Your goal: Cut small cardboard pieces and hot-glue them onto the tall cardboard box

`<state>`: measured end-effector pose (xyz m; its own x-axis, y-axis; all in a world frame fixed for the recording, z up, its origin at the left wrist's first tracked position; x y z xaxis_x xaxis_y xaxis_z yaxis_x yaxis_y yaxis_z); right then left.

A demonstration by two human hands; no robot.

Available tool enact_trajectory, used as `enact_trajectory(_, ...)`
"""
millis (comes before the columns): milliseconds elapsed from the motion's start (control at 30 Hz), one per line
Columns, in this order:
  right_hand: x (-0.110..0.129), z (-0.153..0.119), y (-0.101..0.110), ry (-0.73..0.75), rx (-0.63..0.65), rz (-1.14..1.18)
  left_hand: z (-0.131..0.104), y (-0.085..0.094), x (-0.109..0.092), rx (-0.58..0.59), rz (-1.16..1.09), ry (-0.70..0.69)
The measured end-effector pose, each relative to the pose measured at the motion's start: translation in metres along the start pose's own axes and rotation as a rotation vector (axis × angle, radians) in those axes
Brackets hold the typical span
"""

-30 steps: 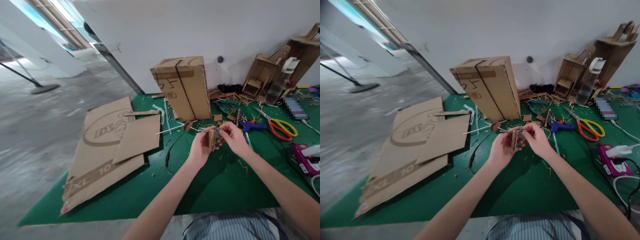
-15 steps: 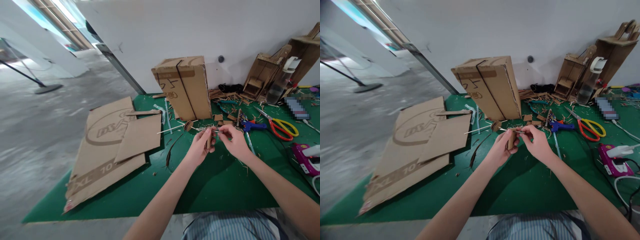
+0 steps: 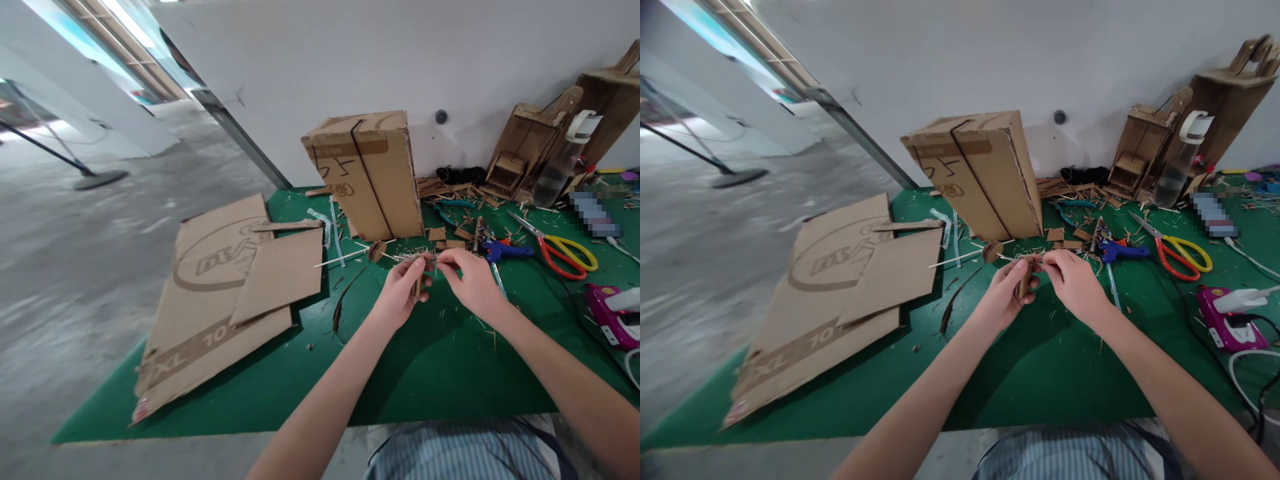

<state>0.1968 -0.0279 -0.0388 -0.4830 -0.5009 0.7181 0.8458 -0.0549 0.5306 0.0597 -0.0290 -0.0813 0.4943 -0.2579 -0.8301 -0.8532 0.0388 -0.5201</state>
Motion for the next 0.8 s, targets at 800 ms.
enact_trajectory(800, 0.010, -0.002, -0.010, -0.093, 0.401, -0.041, -0.007, -0.013, 0.014, 0.161, 0.052, 0.031)
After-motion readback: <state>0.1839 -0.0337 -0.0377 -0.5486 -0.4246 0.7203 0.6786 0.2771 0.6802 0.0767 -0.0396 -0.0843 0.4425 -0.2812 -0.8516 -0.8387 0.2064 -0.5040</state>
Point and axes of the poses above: each hand's wrist, its own z-axis towards the middle knuckle, its own y-axis out of the back of the hand, x = y × z, the point moved 6 cm from there along z, towards the middle knuckle, and after that the axes turned 3 degrees about -z, right-handed, at the moved point
